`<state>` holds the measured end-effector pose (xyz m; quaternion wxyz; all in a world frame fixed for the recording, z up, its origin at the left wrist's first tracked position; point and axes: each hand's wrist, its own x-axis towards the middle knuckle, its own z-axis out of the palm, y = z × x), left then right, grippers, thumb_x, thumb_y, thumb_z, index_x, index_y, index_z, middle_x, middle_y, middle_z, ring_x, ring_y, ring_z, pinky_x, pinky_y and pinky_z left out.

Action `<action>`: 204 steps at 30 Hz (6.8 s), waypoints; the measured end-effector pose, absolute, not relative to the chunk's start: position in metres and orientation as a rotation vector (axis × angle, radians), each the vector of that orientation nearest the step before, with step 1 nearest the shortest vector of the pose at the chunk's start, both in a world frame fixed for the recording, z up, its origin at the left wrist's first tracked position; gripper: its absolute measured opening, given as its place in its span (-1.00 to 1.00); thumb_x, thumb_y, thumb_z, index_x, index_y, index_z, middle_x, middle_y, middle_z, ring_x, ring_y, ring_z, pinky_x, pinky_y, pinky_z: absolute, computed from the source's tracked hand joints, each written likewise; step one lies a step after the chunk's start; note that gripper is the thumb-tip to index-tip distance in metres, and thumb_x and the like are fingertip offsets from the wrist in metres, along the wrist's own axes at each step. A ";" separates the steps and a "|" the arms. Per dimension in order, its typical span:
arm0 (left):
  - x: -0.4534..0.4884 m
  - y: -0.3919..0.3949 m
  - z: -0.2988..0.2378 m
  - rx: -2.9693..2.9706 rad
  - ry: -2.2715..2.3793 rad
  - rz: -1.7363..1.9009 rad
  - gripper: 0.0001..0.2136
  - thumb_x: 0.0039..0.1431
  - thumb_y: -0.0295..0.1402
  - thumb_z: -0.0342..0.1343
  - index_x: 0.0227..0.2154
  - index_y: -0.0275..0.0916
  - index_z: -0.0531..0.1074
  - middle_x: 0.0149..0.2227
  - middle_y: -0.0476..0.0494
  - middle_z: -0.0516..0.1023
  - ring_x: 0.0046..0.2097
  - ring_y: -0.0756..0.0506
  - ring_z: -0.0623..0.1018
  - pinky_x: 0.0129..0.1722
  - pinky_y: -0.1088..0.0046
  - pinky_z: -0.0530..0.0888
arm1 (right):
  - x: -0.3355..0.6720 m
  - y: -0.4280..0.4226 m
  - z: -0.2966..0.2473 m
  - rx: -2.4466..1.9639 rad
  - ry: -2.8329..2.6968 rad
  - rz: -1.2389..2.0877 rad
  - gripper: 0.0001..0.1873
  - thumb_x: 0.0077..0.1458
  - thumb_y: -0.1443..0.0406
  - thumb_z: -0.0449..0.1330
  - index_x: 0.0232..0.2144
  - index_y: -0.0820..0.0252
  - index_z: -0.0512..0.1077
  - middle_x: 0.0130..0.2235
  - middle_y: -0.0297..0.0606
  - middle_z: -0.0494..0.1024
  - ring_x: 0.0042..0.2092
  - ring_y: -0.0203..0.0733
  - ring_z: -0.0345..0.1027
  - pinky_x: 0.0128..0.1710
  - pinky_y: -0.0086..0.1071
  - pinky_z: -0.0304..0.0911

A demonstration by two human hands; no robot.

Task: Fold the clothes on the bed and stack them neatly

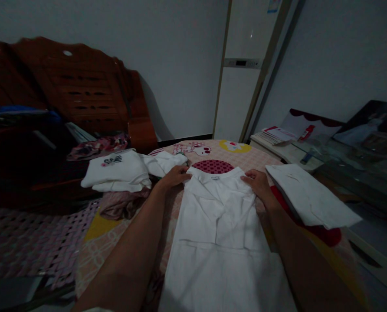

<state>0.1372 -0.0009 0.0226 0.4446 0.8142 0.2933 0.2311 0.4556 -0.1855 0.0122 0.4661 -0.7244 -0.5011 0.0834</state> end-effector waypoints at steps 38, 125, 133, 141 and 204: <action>0.120 0.012 0.045 2.258 1.100 0.469 -0.63 -0.21 -0.52 -0.11 -0.45 -0.25 0.62 -0.44 -0.08 0.62 -0.33 -0.09 0.54 -0.26 0.47 0.42 | 0.348 -0.200 0.051 -1.530 -1.766 0.578 -0.89 0.04 0.31 0.18 -0.48 0.21 0.46 -0.42 -0.31 0.54 -0.35 -0.24 0.40 -0.34 -0.42 0.24; 0.219 -0.070 0.012 2.053 0.271 0.423 -0.84 -0.03 -0.50 0.13 -0.32 -0.35 0.47 -0.47 0.01 0.45 -0.47 0.06 0.37 -0.47 0.58 0.31 | 0.366 -0.205 0.066 -1.763 -1.344 0.799 -0.84 -0.01 0.24 0.16 -0.43 0.25 0.44 -0.68 -0.39 0.40 -0.68 -0.31 0.25 -0.68 -0.50 0.10; 0.211 -0.063 0.002 1.497 0.290 0.461 -0.70 -0.13 -0.31 0.37 -0.37 -0.33 0.43 -0.41 -0.03 0.46 -0.44 0.07 0.41 -0.43 0.58 0.38 | 0.341 -0.231 0.097 -1.874 -2.347 0.819 -0.81 -0.09 0.36 0.23 -0.33 0.21 0.56 -0.40 -0.28 0.56 -0.33 -0.21 0.42 -0.36 -0.45 0.15; 0.207 -0.068 0.007 1.408 0.266 0.501 -0.63 -0.14 -0.21 0.42 -0.38 -0.32 0.42 -0.41 -0.05 0.47 -0.46 0.07 0.39 -0.47 0.59 0.32 | 0.313 -0.227 0.080 -2.121 -2.565 0.410 -0.77 0.05 0.46 0.11 -0.23 0.20 0.48 -0.15 -0.11 0.58 -0.10 -0.09 0.42 -0.19 -0.35 0.12; 0.202 -0.059 0.022 1.719 0.441 0.381 -0.71 -0.14 -0.46 0.22 -0.26 -0.34 0.54 -0.51 0.03 0.44 -0.54 0.09 0.36 -0.55 0.60 0.26 | 0.332 -0.218 0.084 -2.444 -2.225 0.339 -0.57 0.11 -0.04 0.24 -0.29 0.24 0.51 -0.23 -0.07 0.59 -0.17 -0.04 0.44 -0.26 -0.34 0.18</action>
